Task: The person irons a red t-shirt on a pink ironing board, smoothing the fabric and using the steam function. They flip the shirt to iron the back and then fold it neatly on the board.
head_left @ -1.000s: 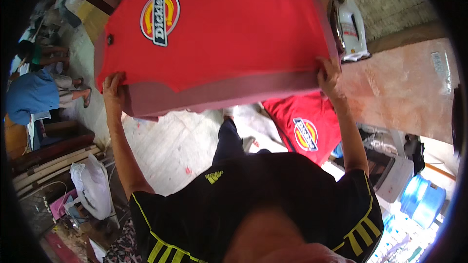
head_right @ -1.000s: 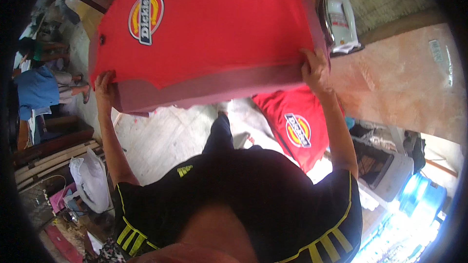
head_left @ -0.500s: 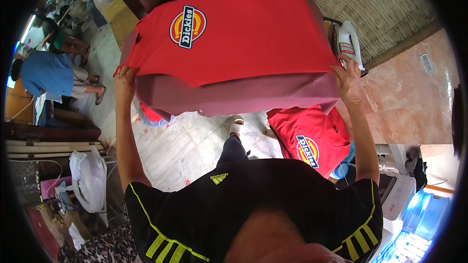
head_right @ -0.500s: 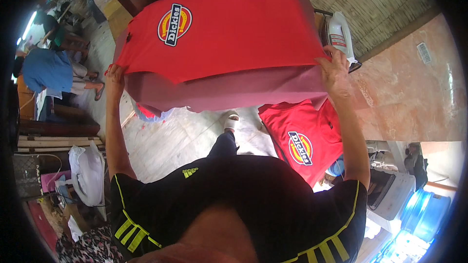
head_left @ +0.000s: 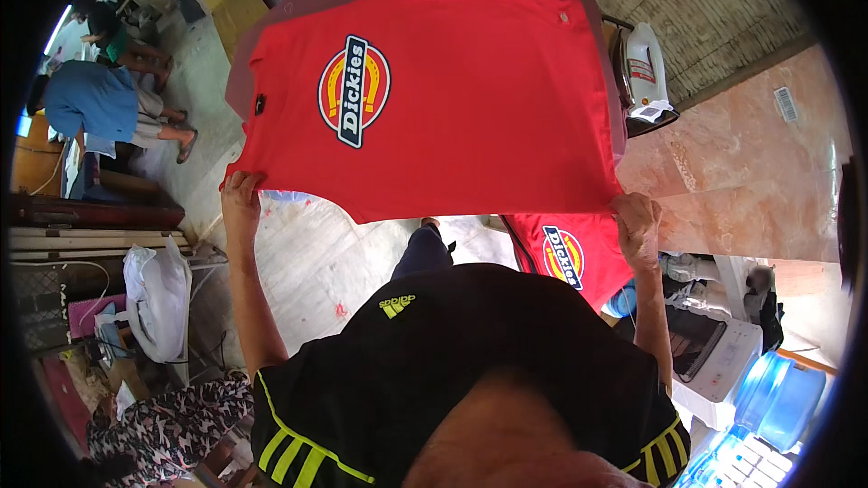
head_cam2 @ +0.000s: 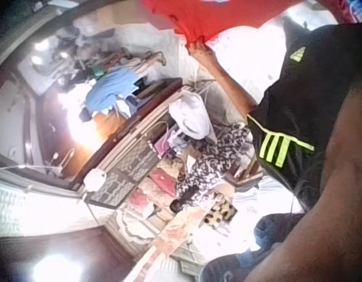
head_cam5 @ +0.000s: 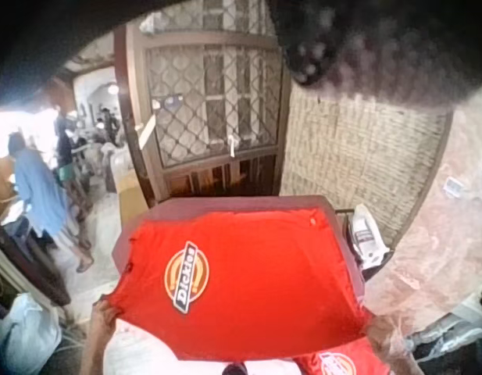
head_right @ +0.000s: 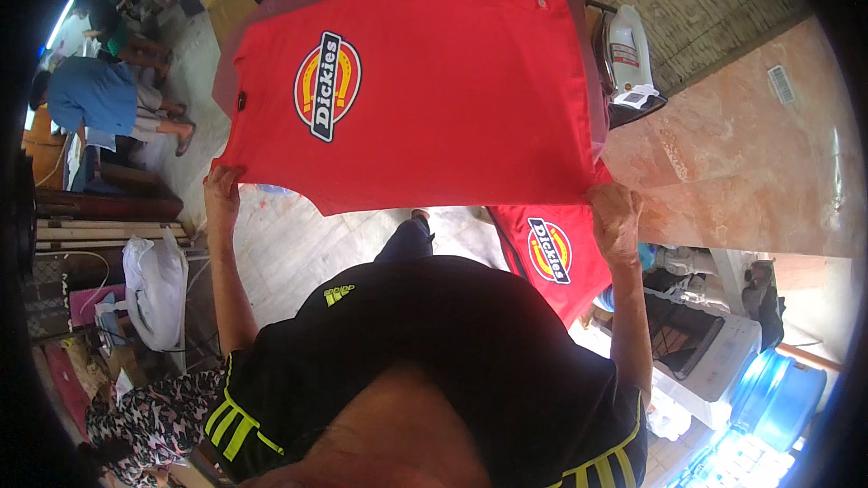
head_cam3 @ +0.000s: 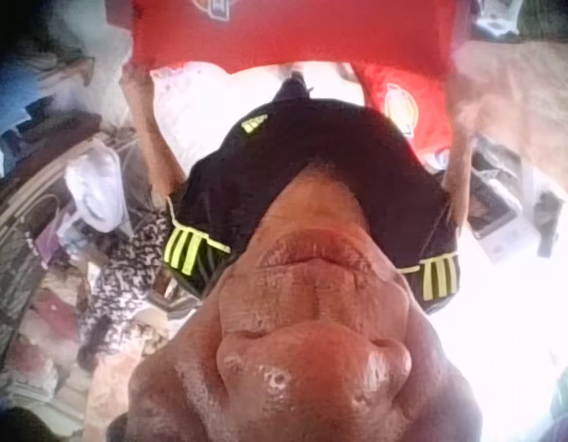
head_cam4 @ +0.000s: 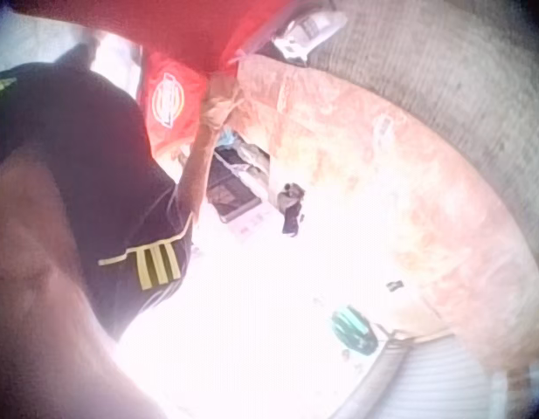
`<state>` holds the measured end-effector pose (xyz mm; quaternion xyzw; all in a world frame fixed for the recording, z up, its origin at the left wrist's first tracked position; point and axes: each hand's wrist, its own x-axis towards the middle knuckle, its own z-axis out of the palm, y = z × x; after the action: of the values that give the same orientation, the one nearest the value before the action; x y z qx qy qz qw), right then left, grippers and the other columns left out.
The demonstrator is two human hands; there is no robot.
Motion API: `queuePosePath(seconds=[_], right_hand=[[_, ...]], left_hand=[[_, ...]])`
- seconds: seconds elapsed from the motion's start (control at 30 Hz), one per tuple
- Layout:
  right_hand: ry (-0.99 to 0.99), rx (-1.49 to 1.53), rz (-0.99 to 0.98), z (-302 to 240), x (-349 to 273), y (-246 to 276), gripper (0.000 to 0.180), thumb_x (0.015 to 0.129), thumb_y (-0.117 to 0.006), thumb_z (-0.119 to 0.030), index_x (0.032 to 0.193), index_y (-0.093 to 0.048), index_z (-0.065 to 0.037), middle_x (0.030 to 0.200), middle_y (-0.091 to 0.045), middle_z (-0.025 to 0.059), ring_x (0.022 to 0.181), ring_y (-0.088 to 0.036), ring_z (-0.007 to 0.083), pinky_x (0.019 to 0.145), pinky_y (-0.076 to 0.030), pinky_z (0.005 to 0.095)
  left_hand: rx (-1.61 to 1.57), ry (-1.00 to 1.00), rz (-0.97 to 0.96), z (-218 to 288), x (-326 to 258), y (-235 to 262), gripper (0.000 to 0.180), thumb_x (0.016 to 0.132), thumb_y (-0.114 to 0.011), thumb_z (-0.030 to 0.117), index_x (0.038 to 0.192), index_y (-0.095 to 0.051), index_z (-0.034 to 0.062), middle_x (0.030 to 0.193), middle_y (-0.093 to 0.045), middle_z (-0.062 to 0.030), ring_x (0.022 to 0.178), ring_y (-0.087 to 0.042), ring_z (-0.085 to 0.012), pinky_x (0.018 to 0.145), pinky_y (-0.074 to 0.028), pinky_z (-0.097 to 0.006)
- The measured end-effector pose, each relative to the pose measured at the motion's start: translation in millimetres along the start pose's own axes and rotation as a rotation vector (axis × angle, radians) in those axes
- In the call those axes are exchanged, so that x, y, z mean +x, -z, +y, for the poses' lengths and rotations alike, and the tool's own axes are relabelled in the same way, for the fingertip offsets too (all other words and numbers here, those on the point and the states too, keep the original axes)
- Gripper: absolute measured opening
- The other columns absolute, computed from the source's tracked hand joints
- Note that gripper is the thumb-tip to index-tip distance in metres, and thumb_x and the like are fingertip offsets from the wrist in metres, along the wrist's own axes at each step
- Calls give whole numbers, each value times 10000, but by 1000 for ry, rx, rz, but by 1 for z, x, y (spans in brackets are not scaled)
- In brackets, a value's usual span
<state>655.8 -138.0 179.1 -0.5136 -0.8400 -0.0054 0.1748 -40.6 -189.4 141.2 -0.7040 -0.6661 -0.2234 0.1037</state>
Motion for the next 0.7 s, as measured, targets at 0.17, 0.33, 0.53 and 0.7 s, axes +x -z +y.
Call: queuePosePath(seconds=[0.17, 0.33, 0.53, 0.7], right_hand=[[56, 163, -83, 18, 40, -11, 228, 833, -691, -127, 1043, -682, -38, 1042, -669, 123, 1068, -601, 328, 929, -445, 460], [-369, 514, 46, 85, 147, -70, 272, 897, -672, -179, 1109, -663, -10, 1103, -650, 186, 1099, -593, 369, 917, -474, 466], [-278, 5, 359, 114, 297, -134, 380, 942, -620, -264, 1213, -601, 2, 1195, -594, 264, 1113, -548, 438, 964, -438, 507], [-405, -151, 423, 128, 327, -167, 455, 930, -618, -303, 1273, -564, -8, 1224, -565, 259, 1144, -497, 451, 1000, -394, 526]], left_hand=[[97, 241, -494, -15, 7, 0, 498, 792, -781, 322, 1225, -625, 130, 1298, -579, -129, 1198, -559, -317, 949, -449, -458], [-133, 273, -23, -44, 131, -63, 478, 930, -640, 387, 1288, -579, 76, 1282, -564, -193, 1201, -537, -363, 975, -423, -539], [190, 432, 153, -87, 232, -125, 529, 940, -594, 480, 1239, -601, 44, 1182, -622, -189, 1144, -564, -400, 956, -446, -485], [-124, 491, 45, -136, 242, -131, 522, 924, -631, 493, 1147, -635, 21, 968, -682, -157, 923, -642, -347, 828, -493, -417]])
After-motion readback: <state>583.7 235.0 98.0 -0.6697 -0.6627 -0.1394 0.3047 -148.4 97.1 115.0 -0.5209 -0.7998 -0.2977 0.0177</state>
